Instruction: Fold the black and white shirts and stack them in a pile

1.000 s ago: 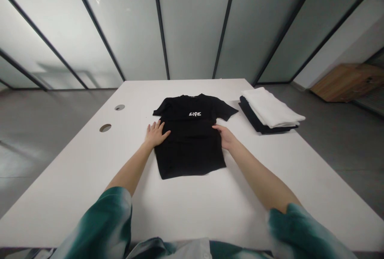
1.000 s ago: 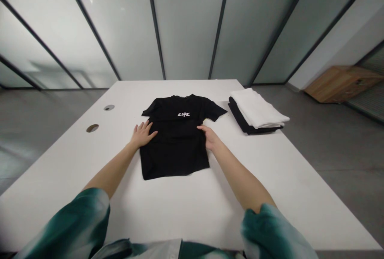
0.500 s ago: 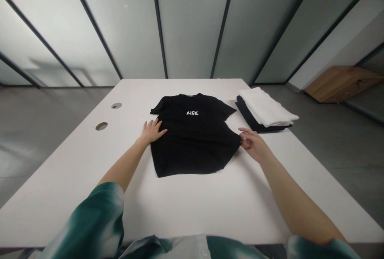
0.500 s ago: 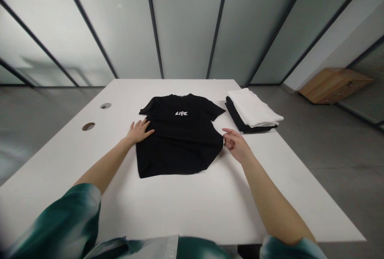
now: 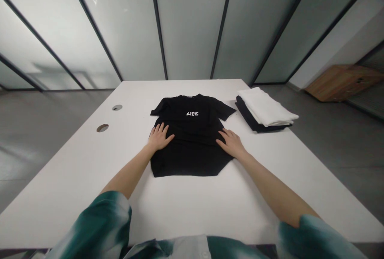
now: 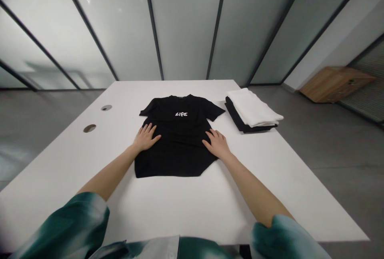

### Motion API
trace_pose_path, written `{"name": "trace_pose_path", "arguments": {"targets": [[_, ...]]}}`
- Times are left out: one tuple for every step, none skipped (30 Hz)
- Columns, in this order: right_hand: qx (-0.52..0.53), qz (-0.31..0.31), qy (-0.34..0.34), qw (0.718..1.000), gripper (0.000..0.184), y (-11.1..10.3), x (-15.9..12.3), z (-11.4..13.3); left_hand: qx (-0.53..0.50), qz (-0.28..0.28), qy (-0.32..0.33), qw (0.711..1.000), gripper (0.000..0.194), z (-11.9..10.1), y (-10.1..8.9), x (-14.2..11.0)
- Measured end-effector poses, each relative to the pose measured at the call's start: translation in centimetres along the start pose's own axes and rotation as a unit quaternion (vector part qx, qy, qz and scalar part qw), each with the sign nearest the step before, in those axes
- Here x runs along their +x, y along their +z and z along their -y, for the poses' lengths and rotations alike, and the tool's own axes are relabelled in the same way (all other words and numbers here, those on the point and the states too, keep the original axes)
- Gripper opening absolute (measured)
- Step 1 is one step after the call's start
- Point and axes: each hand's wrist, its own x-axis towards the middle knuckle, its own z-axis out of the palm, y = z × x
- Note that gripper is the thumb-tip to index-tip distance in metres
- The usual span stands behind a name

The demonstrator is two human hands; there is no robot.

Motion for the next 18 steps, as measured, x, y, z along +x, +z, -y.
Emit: {"name": "trace_pose_path", "arguments": {"targets": [[-0.010,0.003,0.009,1.000,0.055,0.1,0.4,-0.1,0.003,0.002,0.002,1.000,0.076,0.4,0.0,0.3],[-0.016,0.006,0.016,1.000,0.056,0.2,0.9,-0.2,0.005,0.003,0.003,1.000,0.075,0.7,0.0,0.6],[-0.019,0.010,0.022,1.000,0.056,0.2,1.5,-0.2,0.005,0.004,0.003,1.000,0.074,0.8,-0.1,1.0],[-0.020,0.014,0.024,0.999,0.056,0.2,2.2,-0.3,0.003,0.003,0.004,1.000,0.073,0.9,-0.2,1.3],[-0.018,0.018,0.023,0.999,0.056,0.2,3.0,-0.3,0.001,-0.001,0.004,1.000,0.073,0.9,-0.4,1.6],[-0.016,0.018,0.020,1.000,0.055,0.1,3.6,-0.2,-0.002,-0.009,0.003,1.000,0.072,0.8,-0.5,1.8],[-0.015,0.015,0.016,1.000,0.055,0.1,4.2,-0.2,-0.005,-0.023,-0.002,1.000,0.072,0.7,-0.6,1.8],[-0.016,0.008,0.015,1.000,0.056,0.0,4.7,-0.1,-0.006,-0.040,-0.011,0.999,0.072,0.6,-0.8,1.7],[-0.020,-0.003,0.021,1.000,0.058,-0.2,5.0,0.0,-0.006,-0.058,-0.024,0.998,0.074,0.7,-0.9,1.5],[-0.027,-0.015,0.034,0.999,0.061,-0.3,5.2,0.0,-0.005,-0.073,-0.042,0.996,0.077,0.8,-1.1,1.1],[-0.035,-0.027,0.051,0.998,0.064,-0.6,5.2,0.1,-0.002,-0.083,-0.063,0.995,0.080,1.0,-1.3,0.7],[-0.043,-0.034,0.069,0.996,0.064,-0.8,5.0,0.1,-0.001,-0.087,-0.085,0.993,0.084,1.3,-1.5,0.1],[-0.051,-0.037,0.082,0.995,0.063,-1.1,4.8,0.1,0.000,-0.084,-0.105,0.991,0.086,1.8,-1.7,-0.4],[-0.058,-0.037,0.090,0.994,0.059,-1.4,4.4,0.1,0.001,-0.077,-0.119,0.990,0.086,2.2,-1.9,-1.0],[-0.064,-0.033,0.094,0.993,0.055,-1.8,4.0,0.1,0.002,-0.069,-0.128,0.989,0.083,2.7,-2.2,-1.6],[-0.069,-0.027,0.097,0.993,0.051,-2.1,3.5,0.2,0.004,-0.061,-0.133,0.989,0.079,3.3,-2.5,-2.1],[-0.072,-0.019,0.101,0.992,0.047,-2.4,3.0,0.2,0.007,-0.051,-0.135,0.990,0.074,3.7,-2.8,-2.5],[-0.071,-0.010,0.105,0.992,0.045,-2.6,2.5,0.3,0.011,-0.040,-0.136,0.990,0.070,4.2,-3.1,-2.9]]}}
